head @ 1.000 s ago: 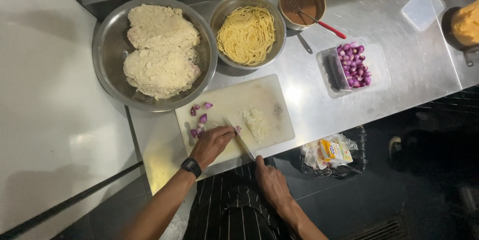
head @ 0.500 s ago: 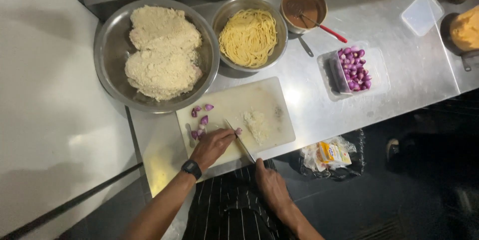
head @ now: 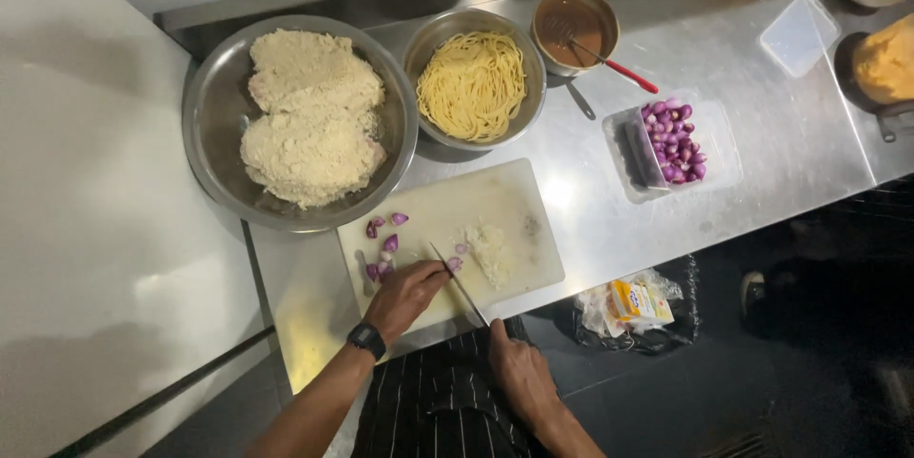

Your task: The person chops red onions on a white cutting board using a knife. The person holds the onion with the left hand and slices it into small pieces with the right hand. Nearby, there are bowls containing breadcrumbs, spaghetti, and a sauce, along with a container of whole red onions.

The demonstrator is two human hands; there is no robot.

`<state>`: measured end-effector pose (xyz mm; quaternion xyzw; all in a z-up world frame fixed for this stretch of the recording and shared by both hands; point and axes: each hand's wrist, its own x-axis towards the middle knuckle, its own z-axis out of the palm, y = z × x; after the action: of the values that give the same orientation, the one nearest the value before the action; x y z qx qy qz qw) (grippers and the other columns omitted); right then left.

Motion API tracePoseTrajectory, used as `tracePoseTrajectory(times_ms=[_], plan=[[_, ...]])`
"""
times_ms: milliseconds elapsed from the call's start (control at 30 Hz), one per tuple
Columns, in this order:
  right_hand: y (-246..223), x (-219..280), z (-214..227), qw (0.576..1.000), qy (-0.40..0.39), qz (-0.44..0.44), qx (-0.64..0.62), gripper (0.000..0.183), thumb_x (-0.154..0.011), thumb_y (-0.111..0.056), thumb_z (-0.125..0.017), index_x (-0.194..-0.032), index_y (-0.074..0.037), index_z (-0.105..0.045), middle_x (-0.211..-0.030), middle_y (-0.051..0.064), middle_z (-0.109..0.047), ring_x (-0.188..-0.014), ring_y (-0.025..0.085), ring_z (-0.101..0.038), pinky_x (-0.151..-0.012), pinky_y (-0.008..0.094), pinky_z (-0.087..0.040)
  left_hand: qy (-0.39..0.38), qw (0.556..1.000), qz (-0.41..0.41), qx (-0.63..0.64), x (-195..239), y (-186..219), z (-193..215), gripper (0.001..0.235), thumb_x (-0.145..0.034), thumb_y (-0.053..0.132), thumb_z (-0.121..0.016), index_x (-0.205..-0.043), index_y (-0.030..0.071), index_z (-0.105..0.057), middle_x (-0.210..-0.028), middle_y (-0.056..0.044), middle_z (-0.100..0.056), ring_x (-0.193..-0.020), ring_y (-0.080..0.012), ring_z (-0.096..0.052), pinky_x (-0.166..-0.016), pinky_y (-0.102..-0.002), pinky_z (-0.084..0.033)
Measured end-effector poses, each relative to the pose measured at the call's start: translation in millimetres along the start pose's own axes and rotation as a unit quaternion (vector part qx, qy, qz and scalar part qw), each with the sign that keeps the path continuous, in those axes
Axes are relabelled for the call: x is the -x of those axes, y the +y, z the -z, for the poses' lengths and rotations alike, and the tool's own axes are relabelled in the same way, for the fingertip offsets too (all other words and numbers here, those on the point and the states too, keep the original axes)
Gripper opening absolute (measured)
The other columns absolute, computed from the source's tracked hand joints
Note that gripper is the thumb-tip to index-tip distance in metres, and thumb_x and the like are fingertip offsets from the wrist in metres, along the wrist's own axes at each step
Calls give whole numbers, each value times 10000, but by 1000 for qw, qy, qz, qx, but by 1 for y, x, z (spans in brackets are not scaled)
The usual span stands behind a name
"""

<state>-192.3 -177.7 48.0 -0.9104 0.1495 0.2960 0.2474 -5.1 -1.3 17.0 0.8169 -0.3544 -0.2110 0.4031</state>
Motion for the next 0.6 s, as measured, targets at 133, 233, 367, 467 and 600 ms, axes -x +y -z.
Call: tracePoseTrajectory(times_ms=[133, 233, 367, 467, 600], plan=[[9, -18, -19, 997, 57, 46, 36, 380, -974, -67, -488, -1320, -112, -341, -740, 180, -660, -600, 546, -606, -529, 634, -440, -28, 986, 133, 99, -4, 29, 22, 326, -1055, 311, -560, -1211, 99, -751, -1219, -58, -782, -1062, -258, -741, -853, -400, -547], [3, -16, -1, 995, 75, 57, 33, 292, -1019, -55, -499, -1285, -102, -387, -717, 104, -624, -540, 416, -577, -473, 566, -403, -61, 958, 246, 137, -17, 34, 34, 431, -1014, 420, -518, -1205, 109, -747, -1249, -30, -773, -1080, -240, -721, -867, -392, -496], [-3, -21, -1, 1000, 18, 4, -4, 227, -998, -98, -454, -1218, -118, -401, -744, 223, -653, -671, 584, -595, -592, 643, -408, -10, 997, 49, 51, -5, -1, 2, 256, -1071, 206, -551, -1202, 59, -715, -1185, -95, -768, -1007, -277, -734, -809, -414, -550], [2, -4, -8, 999, 32, 23, 6, 209, -1010, -91, -462, -1196, -138, -378, -669, 179, -594, -574, 534, -534, -530, 624, -365, 32, 996, -63, -63, 4, -13, -7, 224, -991, 70, -650, -1194, 5, -719, -1181, -138, -747, -972, -304, -731, -766, -419, -580], [24, -34, -40, 996, 58, 63, 14, 490, -1006, -106, -514, -1438, -115, -283, -767, 183, -642, -587, 502, -568, -565, 646, -420, 28, 999, -7, 33, -1, -8, -3, 225, -1055, 155, -614, -1209, 21, -708, -1155, -128, -774, -983, -288, -745, -830, -418, -590]])
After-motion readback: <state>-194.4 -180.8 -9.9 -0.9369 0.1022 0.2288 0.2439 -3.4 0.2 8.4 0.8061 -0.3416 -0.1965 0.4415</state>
